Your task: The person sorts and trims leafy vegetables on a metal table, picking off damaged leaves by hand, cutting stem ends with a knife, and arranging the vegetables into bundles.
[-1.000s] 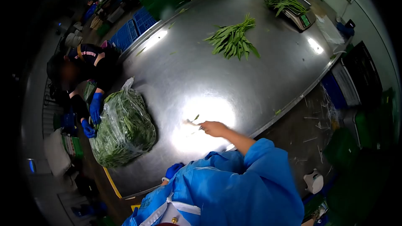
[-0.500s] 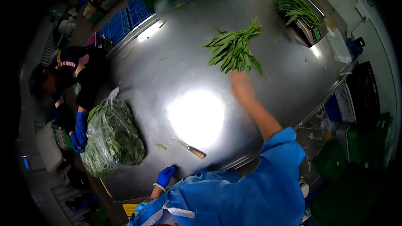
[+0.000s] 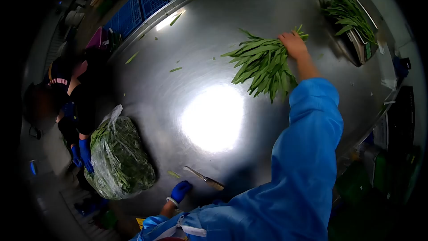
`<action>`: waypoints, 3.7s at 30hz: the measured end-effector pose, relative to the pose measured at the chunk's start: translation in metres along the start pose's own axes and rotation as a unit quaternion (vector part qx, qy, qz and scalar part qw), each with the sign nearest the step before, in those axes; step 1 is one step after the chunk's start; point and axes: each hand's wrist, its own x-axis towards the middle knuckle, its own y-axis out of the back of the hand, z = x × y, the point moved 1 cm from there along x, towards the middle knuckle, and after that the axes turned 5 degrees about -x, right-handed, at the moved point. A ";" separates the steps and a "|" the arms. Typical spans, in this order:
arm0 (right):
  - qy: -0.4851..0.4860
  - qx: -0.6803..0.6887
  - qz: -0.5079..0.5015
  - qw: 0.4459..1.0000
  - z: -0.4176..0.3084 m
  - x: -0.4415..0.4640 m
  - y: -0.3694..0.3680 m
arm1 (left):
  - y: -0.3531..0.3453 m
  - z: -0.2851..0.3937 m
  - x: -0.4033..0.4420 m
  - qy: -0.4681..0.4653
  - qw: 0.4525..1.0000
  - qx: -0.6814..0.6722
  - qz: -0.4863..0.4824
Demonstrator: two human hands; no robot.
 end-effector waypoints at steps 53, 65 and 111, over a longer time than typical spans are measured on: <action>-0.128 0.678 0.079 0.720 -0.326 -0.301 0.220 | 0.096 0.312 -0.166 -0.312 0.916 -0.181 0.178; -0.113 0.616 0.080 0.775 -0.310 -0.289 0.187 | 0.044 0.343 -0.125 -0.324 0.892 -0.253 0.186; -0.053 0.389 -0.086 0.916 -0.564 -0.348 0.272 | 0.121 -0.141 -0.210 -0.246 0.911 0.255 0.209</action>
